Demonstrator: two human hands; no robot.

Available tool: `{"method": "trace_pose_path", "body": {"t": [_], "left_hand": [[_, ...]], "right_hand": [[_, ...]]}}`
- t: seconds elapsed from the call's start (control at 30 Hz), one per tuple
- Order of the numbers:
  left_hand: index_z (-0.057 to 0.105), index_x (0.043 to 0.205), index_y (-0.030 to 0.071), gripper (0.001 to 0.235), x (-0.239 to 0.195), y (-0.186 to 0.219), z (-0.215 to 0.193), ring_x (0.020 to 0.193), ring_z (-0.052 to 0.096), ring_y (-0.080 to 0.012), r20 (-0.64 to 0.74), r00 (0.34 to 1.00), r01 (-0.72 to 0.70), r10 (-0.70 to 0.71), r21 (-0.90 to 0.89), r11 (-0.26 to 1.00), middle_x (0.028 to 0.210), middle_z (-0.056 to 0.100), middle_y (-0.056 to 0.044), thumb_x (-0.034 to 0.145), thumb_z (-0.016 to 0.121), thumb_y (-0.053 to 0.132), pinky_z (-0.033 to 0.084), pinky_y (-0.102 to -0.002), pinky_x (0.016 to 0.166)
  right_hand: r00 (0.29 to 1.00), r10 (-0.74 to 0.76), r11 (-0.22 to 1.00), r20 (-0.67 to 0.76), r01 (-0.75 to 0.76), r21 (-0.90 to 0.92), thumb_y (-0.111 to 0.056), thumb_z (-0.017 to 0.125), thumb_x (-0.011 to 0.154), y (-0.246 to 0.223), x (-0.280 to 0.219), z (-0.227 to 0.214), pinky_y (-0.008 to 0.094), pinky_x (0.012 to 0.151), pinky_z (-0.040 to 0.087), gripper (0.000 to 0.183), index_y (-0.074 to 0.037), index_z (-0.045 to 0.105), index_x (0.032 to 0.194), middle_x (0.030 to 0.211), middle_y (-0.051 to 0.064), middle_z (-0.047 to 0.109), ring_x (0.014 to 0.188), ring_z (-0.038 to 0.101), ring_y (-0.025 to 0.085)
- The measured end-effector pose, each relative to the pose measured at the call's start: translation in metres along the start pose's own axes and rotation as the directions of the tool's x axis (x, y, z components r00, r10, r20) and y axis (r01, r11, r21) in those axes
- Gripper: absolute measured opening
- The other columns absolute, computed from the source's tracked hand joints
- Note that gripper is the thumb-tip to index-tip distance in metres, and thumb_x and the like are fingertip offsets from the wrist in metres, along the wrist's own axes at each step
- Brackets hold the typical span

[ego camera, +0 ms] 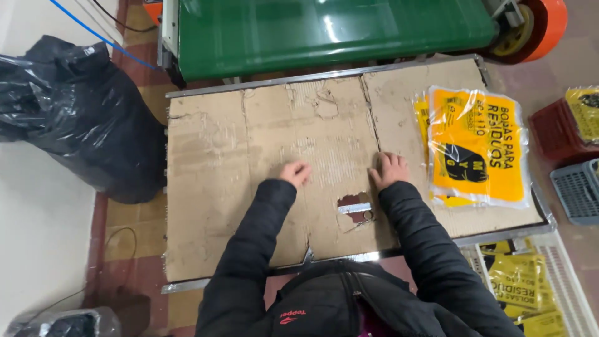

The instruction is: Folding large black plastic garbage bags and inserting them into yellow-and-black printed retail sleeves.

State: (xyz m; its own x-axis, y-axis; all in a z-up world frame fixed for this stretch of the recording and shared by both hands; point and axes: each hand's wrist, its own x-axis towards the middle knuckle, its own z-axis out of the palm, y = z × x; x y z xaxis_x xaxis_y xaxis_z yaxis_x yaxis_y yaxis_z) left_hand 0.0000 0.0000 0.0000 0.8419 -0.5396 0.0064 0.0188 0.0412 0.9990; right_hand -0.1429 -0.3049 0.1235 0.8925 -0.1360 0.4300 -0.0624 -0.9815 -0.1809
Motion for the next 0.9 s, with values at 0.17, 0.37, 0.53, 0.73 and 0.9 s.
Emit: {"method": "trace_pose_path", "body": {"t": [0.17, 0.37, 0.53, 0.73, 0.9], "left_hand": [[0.066, 0.102, 0.002, 0.010, 0.105, -0.012, -0.012, 0.058, 0.057, -0.0091, -0.162, 0.985, -0.082, 0.064, -0.108, 0.991, 0.073, 0.064, -0.002, 0.098, 0.067, 0.012, 0.049, -0.027, 0.055], [0.063, 0.105, 0.005, 0.010, 0.195, -0.018, -0.019, 0.062, 0.062, -0.0104, -0.404, 0.902, -0.222, 0.153, -0.130, 0.966, 0.077, 0.066, -0.002, 0.098, 0.067, 0.010, 0.053, -0.027, 0.059], [0.058, 0.108, 0.009, 0.020, 0.243, 0.020, -0.025, 0.071, 0.067, -0.0125, -0.426, 0.892, -0.184, -0.149, -0.643, 0.743, 0.088, 0.067, -0.001, 0.100, 0.069, 0.025, 0.048, -0.026, 0.057], [0.052, 0.139, 0.015, 0.060, 0.276, 0.041, -0.059, 0.131, 0.060, -0.0205, -0.340, 0.918, -0.176, -0.203, -0.809, 0.561, 0.140, 0.062, -0.001, 0.097, 0.056, 0.057, 0.046, -0.038, 0.106], [0.046, 0.143, 0.014, 0.066, 0.230, 0.058, -0.066, 0.131, 0.055, -0.0278, -0.372, 0.891, -0.281, -0.259, -0.902, 0.328, 0.146, 0.055, -0.007, 0.095, 0.057, 0.058, 0.041, -0.049, 0.110]], "right_hand": [[0.994, 0.084, 0.995, 0.069, -0.080, -0.061, -0.041, 0.075, 0.084, 0.009, 0.011, 0.012, 0.049, 0.097, 0.045, 0.047, -0.013, 0.069, 0.121, 0.118, 0.012, 0.063, 0.112, 0.054, 0.039], [0.997, 0.059, 0.985, -0.055, -0.049, 0.165, -0.029, 0.075, 0.086, 0.022, 0.013, 0.011, 0.047, 0.092, 0.046, 0.029, -0.014, 0.074, 0.111, 0.108, 0.012, 0.065, 0.101, 0.054, 0.037], [0.992, 0.104, 0.948, -0.075, -0.076, 0.310, -0.024, 0.075, 0.081, 0.016, 0.020, 0.003, 0.046, 0.096, 0.045, 0.030, -0.013, 0.073, 0.109, 0.112, 0.014, 0.065, 0.104, 0.055, 0.036], [0.993, 0.105, 0.948, -0.057, -0.083, 0.308, -0.024, 0.076, 0.079, 0.011, 0.020, -0.001, 0.045, 0.094, 0.045, 0.033, -0.014, 0.073, 0.110, 0.111, 0.014, 0.064, 0.104, 0.056, 0.035], [0.991, 0.113, 0.946, -0.077, -0.083, 0.315, -0.024, 0.075, 0.082, 0.012, 0.018, 0.000, 0.045, 0.094, 0.045, 0.031, -0.014, 0.072, 0.111, 0.109, 0.013, 0.064, 0.103, 0.055, 0.036]]}}
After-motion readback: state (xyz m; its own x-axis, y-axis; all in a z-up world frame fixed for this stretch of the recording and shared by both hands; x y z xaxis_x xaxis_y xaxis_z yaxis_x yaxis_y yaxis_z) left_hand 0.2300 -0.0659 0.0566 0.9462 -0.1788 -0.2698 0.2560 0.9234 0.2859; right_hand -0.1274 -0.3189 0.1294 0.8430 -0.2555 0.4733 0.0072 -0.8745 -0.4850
